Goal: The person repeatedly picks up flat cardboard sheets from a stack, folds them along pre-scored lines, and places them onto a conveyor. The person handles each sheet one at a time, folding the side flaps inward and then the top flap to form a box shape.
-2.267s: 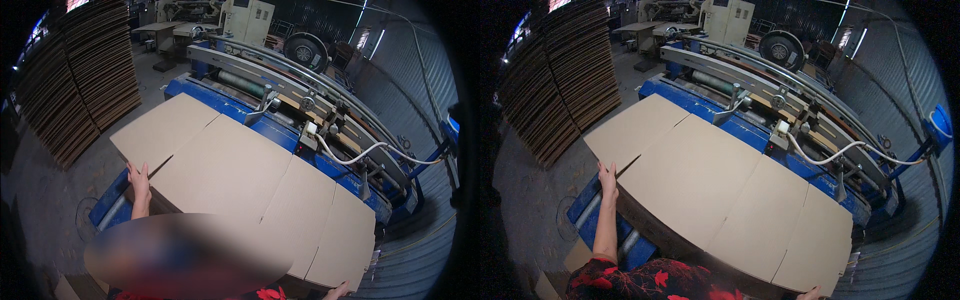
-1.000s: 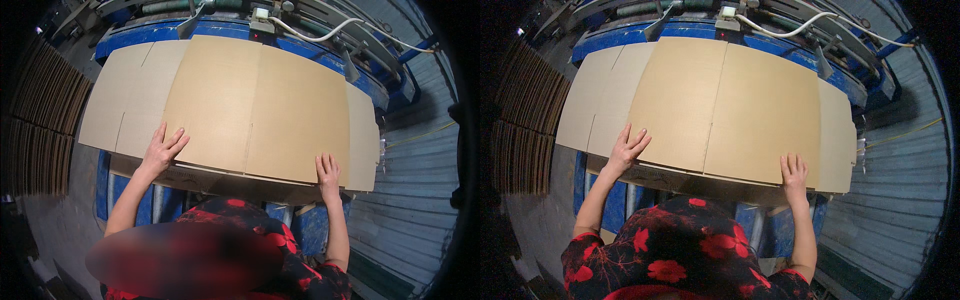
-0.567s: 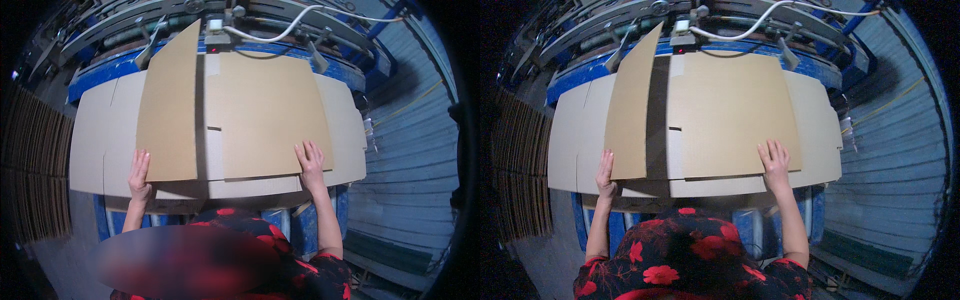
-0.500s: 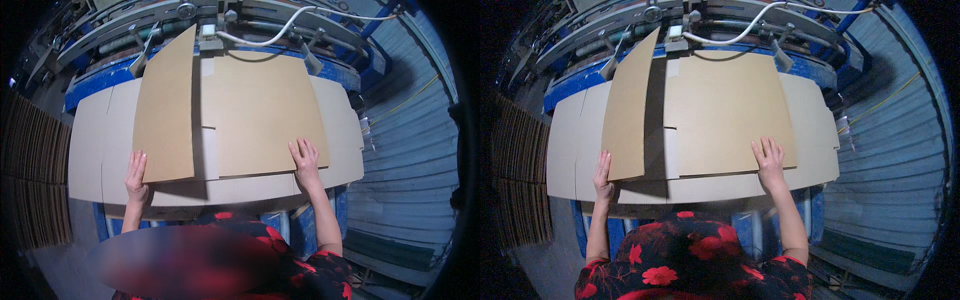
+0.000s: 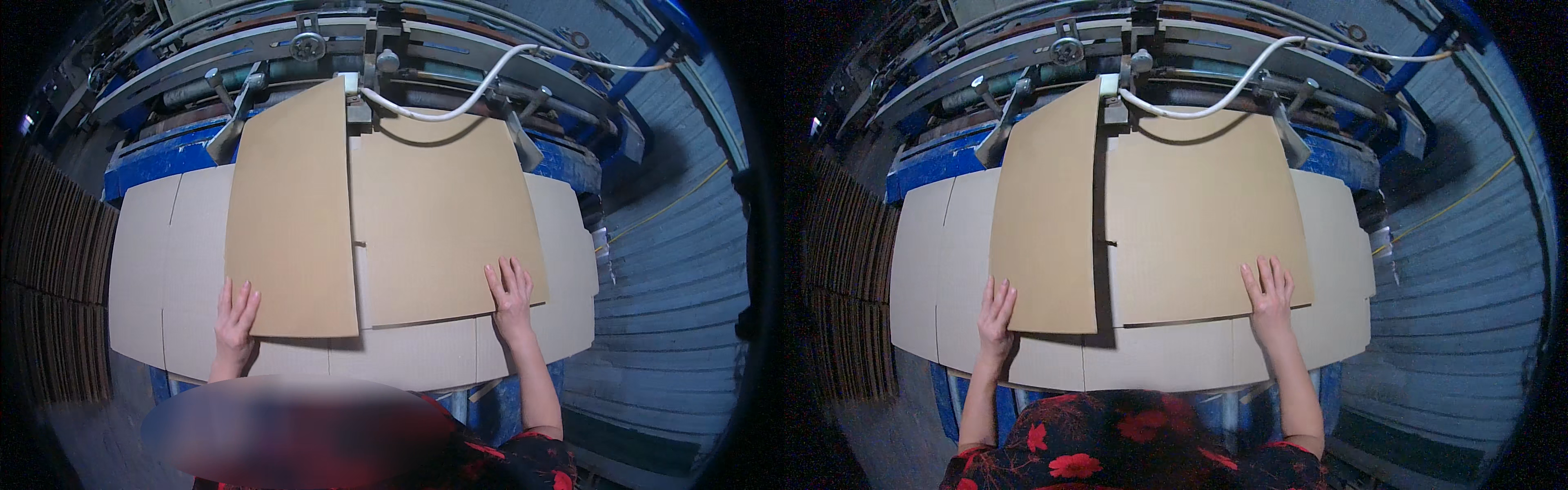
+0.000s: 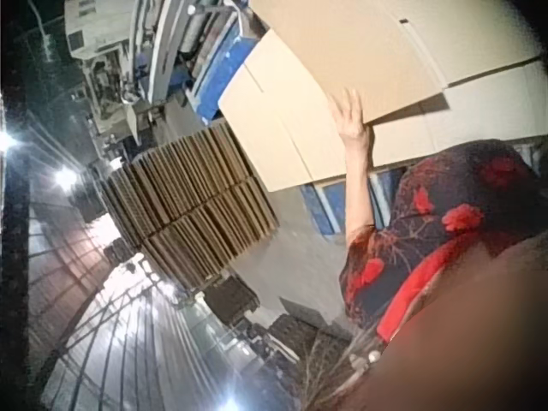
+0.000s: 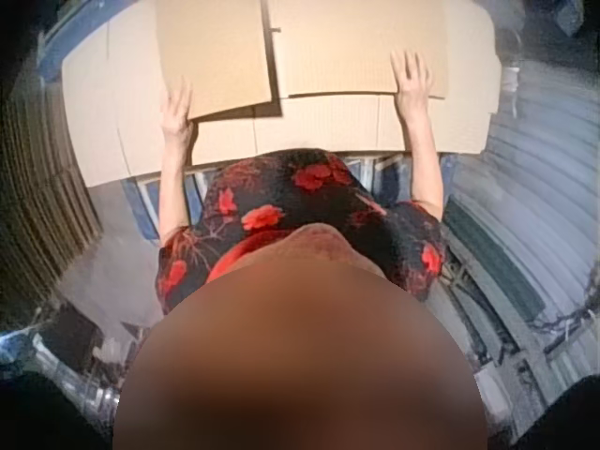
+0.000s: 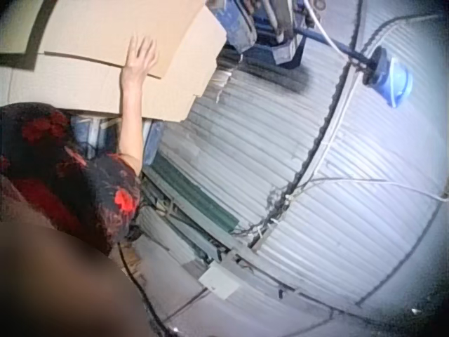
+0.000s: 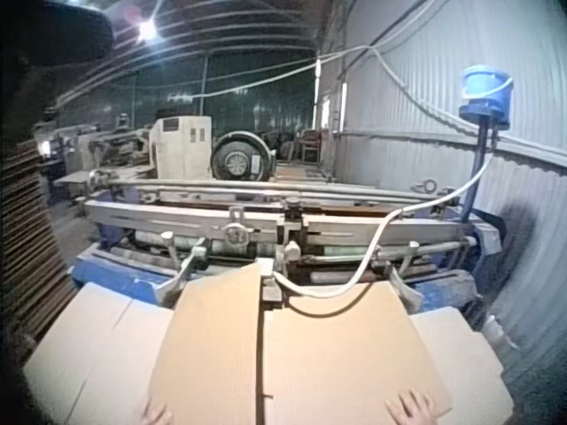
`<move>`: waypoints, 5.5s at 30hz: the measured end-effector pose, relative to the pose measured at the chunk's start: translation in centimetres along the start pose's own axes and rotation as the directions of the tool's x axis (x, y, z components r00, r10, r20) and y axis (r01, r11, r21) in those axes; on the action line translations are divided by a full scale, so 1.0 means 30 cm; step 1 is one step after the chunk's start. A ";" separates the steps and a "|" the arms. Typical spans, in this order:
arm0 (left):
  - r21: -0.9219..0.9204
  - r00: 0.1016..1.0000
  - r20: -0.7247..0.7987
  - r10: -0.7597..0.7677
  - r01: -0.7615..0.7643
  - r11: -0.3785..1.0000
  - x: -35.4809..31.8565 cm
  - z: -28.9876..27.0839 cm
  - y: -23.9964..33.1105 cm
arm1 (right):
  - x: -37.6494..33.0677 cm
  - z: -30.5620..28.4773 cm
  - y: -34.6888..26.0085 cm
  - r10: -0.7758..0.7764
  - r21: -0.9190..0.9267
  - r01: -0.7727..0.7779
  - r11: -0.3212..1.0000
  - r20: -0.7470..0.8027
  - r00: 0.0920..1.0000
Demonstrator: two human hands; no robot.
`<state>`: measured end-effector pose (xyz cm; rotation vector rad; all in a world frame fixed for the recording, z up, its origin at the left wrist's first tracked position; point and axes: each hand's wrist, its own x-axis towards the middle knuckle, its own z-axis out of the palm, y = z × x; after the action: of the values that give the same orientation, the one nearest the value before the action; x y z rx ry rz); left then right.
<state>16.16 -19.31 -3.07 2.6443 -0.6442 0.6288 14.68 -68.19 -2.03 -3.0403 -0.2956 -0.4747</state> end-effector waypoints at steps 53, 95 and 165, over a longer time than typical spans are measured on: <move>-0.881 0.132 -0.447 -0.885 0.107 0.461 -0.337 -0.500 -0.352 | -0.151 -0.319 -0.159 0.912 0.988 -0.152 0.001 0.062 0.406; -0.221 0.974 -0.132 -0.185 0.153 0.963 -0.199 -0.161 0.027 | -0.304 -0.123 -0.051 0.092 -0.024 -0.091 0.996 0.057 0.994; -0.988 0.523 -0.008 -0.852 0.126 0.087 -0.541 -0.474 -0.437 | -0.550 -0.297 -0.086 0.787 0.988 -0.136 -0.068 0.137 0.602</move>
<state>5.00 3.30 -2.00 1.1457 0.2633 0.5445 -3.90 -69.34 1.45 -1.3301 0.4588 -0.6190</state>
